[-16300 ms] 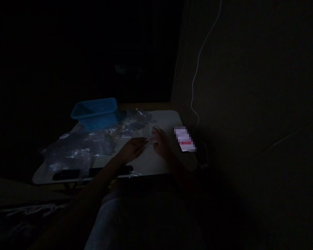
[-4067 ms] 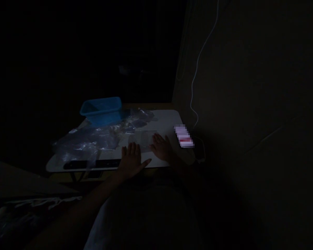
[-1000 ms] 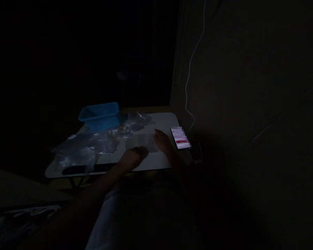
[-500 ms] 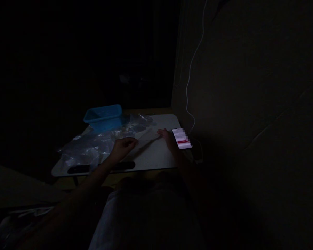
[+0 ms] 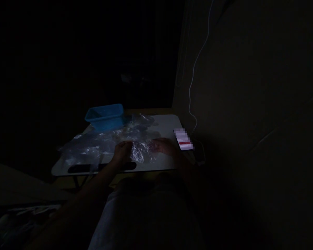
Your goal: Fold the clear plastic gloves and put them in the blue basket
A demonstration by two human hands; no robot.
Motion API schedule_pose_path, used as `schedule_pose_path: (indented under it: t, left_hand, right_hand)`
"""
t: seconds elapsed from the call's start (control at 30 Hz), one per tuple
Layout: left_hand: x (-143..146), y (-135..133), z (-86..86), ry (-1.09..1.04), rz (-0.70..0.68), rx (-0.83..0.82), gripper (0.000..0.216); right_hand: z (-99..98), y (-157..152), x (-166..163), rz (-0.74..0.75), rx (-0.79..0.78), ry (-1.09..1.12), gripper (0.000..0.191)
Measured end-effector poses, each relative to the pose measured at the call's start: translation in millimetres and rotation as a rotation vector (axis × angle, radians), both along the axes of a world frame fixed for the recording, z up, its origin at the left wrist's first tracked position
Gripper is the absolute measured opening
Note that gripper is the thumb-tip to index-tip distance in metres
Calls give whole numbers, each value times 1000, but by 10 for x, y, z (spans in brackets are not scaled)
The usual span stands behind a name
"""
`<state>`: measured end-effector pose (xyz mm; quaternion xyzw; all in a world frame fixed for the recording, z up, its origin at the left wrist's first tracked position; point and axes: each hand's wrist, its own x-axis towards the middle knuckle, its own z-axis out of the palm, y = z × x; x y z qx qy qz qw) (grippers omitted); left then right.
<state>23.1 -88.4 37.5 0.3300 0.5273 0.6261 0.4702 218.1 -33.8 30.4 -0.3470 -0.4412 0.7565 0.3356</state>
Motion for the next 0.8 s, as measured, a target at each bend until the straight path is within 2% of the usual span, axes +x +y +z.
schedule_pose_path:
  t: [0.13, 0.23, 0.33, 0.47, 0.6, 0.8]
  left_hand:
    - [-35, 100, -22, -73, -76, -47, 18]
    - [-124, 243, -23, -113, -195, -64, 22]
    - [-210, 398, -46, -32, -307, -75, 23]
    - [-254, 550, -100, 117, -422, -117, 25]
    - [-256, 573, -160, 206, -402, -78, 26]
    - [-281, 439, -187, 294, -306, -12, 28]
  right_hand:
    - [-45, 84, 12, -48, 195, -249, 18]
    - [-13, 147, 21, -4, 344, -435, 14]
    - [40, 182, 39, 61, 429, -545, 13]
    - [55, 196, 82, 100, 452, -571, 15]
    - [-35, 209, 138, 14, 522, -552, 19]
    - [-176, 192, 162, -94, 602, -557, 21]
